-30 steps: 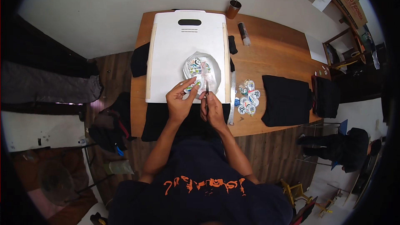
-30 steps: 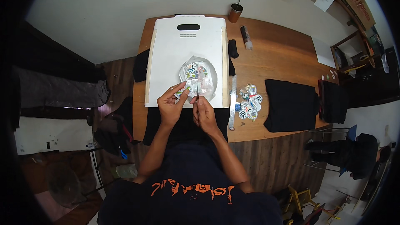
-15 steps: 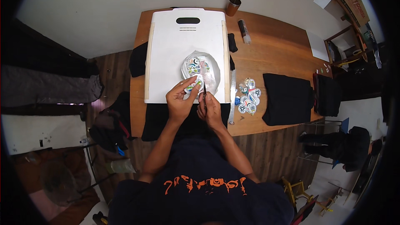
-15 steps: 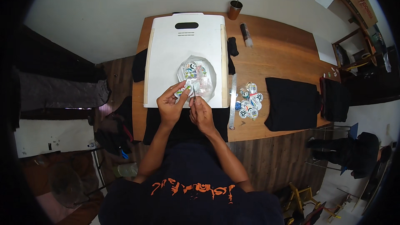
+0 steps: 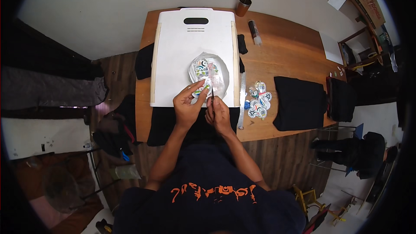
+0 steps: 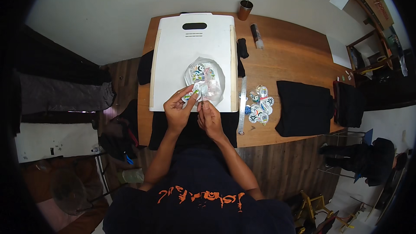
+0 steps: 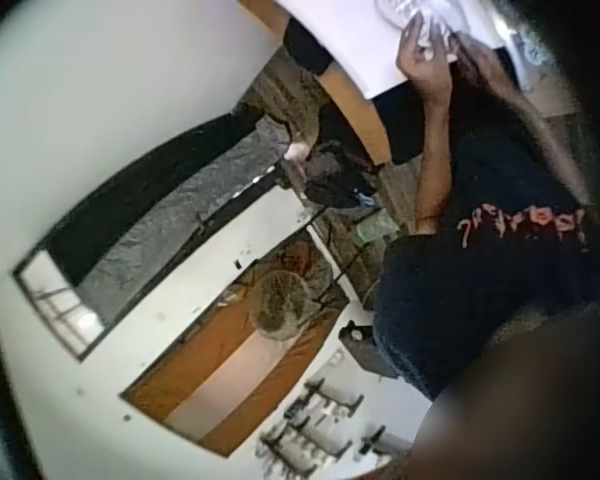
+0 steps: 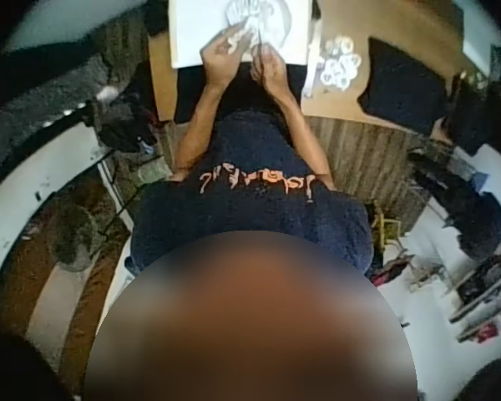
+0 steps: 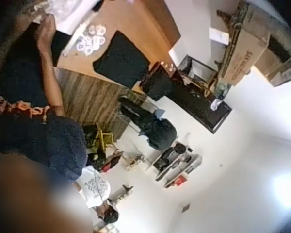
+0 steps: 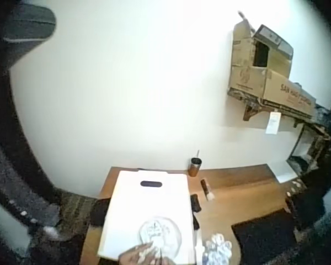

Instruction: The recorder is using a weeding tool to separate or clean up printed sticker designs on a workbench.

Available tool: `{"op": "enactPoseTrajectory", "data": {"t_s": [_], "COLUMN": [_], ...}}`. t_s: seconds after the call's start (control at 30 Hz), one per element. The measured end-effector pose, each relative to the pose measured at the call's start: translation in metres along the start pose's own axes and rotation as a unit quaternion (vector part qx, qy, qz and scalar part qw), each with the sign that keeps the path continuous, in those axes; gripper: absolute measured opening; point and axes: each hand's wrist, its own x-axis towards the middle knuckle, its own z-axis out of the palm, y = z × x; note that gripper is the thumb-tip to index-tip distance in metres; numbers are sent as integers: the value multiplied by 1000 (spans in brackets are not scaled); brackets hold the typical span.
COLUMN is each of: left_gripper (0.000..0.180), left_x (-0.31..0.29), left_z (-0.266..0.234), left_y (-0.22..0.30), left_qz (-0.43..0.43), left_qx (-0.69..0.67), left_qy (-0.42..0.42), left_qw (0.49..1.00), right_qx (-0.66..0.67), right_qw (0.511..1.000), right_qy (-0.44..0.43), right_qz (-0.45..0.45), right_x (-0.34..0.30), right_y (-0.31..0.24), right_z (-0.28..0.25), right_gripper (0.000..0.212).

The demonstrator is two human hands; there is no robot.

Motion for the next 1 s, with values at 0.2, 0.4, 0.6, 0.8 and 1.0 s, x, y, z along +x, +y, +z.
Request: {"op": "enactPoseTrajectory", "data": {"t_s": [0.2, 0.4, 0.6, 0.8, 1.0], "left_gripper": [32, 32, 32, 30, 30], "left_x": [-1, 0, 1, 3, 4], "left_z": [1, 0, -3, -1, -2], "left_y": [0, 0, 2, 9, 10], "left_qz": [0, -6, 1, 3, 10], "left_qx": [1, -5, -12, -7, -3], "left_qy": [-1, -4, -21, -41, -49], "left_qw": [1000, 1000, 1000, 999, 999], "right_qx": [5, 9, 13, 1, -8], "right_qw": [1000, 1000, 999, 1000, 1000], "right_qy": [6, 14, 12, 2, -2], "right_qz": [0, 10, 32, 23, 18], "right_x": [-1, -2, -4, -5, -4], "right_y": [3, 3, 2, 0, 1], "right_z": [-3, -3, -6, -7, -10], "right_gripper": [36, 36, 38, 38, 38]}}
